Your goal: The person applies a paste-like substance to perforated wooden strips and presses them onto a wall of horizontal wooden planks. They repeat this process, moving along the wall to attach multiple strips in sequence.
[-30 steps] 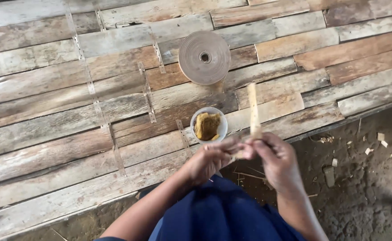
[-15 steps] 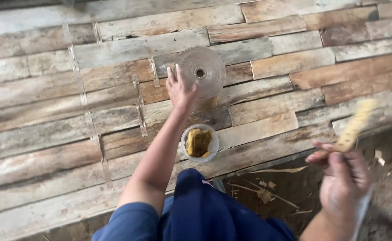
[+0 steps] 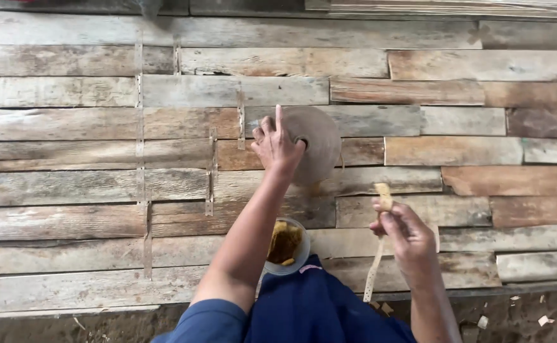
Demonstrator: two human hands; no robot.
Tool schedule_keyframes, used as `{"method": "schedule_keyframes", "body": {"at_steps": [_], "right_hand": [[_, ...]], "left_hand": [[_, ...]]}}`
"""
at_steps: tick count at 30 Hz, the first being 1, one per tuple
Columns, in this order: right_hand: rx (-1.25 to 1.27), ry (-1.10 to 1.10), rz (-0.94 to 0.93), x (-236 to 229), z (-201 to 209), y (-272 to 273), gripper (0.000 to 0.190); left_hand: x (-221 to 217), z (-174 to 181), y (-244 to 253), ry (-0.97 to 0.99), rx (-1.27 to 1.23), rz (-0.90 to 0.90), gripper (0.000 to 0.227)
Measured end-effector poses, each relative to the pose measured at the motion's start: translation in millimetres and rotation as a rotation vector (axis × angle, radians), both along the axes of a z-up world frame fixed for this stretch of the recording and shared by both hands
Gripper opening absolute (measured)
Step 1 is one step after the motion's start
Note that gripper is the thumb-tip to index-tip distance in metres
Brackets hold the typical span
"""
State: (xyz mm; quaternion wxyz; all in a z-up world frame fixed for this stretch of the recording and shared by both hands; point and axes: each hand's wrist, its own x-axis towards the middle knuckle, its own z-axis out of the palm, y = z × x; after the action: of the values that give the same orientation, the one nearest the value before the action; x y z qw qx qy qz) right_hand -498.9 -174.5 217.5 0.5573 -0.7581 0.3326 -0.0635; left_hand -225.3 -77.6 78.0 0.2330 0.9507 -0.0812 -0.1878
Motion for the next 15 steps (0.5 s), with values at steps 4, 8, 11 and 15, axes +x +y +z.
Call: {"method": "schedule_keyframes", "body": {"at_steps": [4, 8, 11, 15], "right_hand": [[-0.045, -0.146, 0.0, 44, -24, 5, 0.014], [0.052, -0.041, -0.009, 62, -40, 6, 0.013], [0.068, -0.01, 0.002, 69, -40, 10, 0.014], [0.06, -0.085, -0.009, 65, -31, 11, 0.014]], "left_hand": [[-1, -16, 53, -0.289, -0.129, -0.006, 0.106], [3, -16, 111, -0.372, -0.083, 0.06, 0.104], [8, -26, 141, -0.311, -0.04, 0.078, 0.102], [2, -2, 142, -0.356, -0.02, -0.044, 0.095]]}}
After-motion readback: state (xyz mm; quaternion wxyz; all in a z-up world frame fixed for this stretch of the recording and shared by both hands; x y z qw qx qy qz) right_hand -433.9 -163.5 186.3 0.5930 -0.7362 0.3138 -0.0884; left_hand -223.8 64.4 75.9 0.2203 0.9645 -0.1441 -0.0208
